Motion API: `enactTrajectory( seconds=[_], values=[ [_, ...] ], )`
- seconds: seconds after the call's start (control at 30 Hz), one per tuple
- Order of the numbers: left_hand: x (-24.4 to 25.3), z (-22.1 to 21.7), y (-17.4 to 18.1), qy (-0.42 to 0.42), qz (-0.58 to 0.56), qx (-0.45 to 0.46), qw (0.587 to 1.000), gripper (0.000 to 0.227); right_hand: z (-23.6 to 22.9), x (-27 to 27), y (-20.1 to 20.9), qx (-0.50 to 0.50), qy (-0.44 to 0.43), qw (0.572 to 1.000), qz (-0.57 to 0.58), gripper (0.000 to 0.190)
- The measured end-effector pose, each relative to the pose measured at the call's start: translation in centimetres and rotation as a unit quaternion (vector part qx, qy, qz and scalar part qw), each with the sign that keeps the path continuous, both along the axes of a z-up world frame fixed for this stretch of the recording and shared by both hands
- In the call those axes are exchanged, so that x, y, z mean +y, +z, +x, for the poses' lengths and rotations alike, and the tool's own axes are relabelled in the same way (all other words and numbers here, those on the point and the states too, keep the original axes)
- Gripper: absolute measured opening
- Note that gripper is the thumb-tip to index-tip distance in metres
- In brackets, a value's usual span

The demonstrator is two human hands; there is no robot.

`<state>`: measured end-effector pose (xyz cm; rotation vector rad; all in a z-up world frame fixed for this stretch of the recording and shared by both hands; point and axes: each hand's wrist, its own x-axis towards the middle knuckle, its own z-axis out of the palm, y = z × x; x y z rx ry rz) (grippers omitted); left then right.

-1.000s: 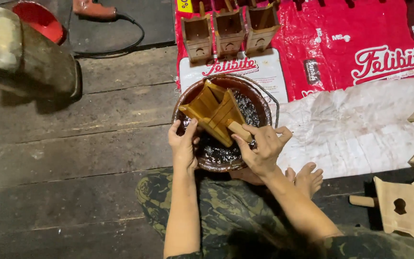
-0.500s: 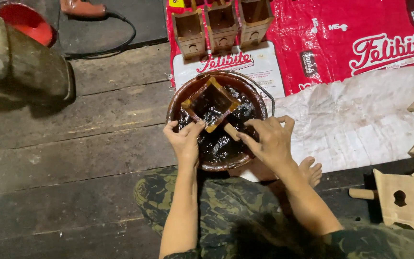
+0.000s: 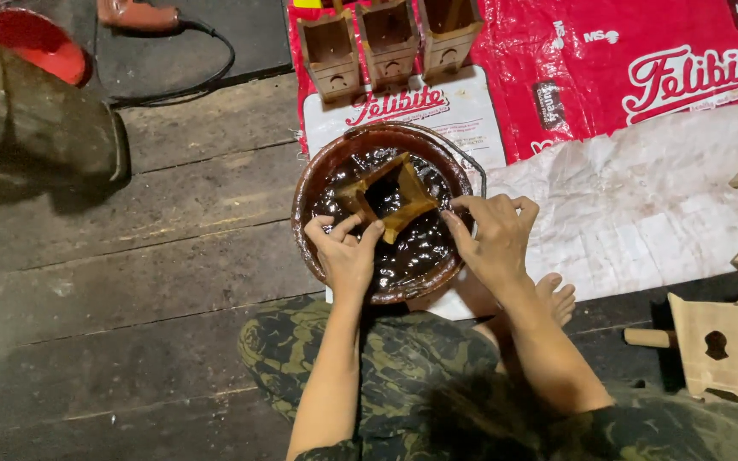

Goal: Dipping small wooden components into a bowl of dark stain and placing them on a sheet to dry.

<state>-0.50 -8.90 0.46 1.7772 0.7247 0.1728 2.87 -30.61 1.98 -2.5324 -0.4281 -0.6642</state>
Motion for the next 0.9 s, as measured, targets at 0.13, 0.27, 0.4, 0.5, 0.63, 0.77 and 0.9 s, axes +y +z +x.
enactTrajectory(
  seconds=[0.13,0.27,0.4,0.5,0.63,0.77,0.9],
  values=[
    [-0.2,-0.4,1.0,-0.002,-0.042,-0.08,0.996,0.072,0.7,0.3,-0.7,0.007,0.012,0.998,0.066,0.021],
    [-0.3,-1.3,2.9,-0.024,-0.076,-0.137,0.987,0.073,1.2,2.1,3.0,0.075,0.06,0.974,0.205,0.039],
    [-0.5,-1.9,5.5,-0.045,-0.096,-0.194,0.975,0.07,2.3,2.9,4.4,0.119,0.097,0.941,0.302,0.047],
    [-0.4,-2.2,6.7,-0.064,-0.11,-0.235,0.964,0.069,2.2,3.1,6.3,0.096,0.092,0.953,0.272,0.044],
    [-0.2,-2.3,8.1,-0.08,-0.099,-0.261,0.957,0.067,1.9,2.7,7.1,0.135,0.12,0.929,0.322,0.034],
    [0.0,-2.1,9.5,-0.094,-0.086,-0.282,0.951,0.067,2.4,3.2,7.7,0.108,0.136,0.911,0.373,0.031],
    [0.5,-2.1,11.1,-0.109,-0.092,-0.315,0.938,0.067,1.9,3.0,9.1,0.092,0.139,0.892,0.42,0.036]
  ],
)
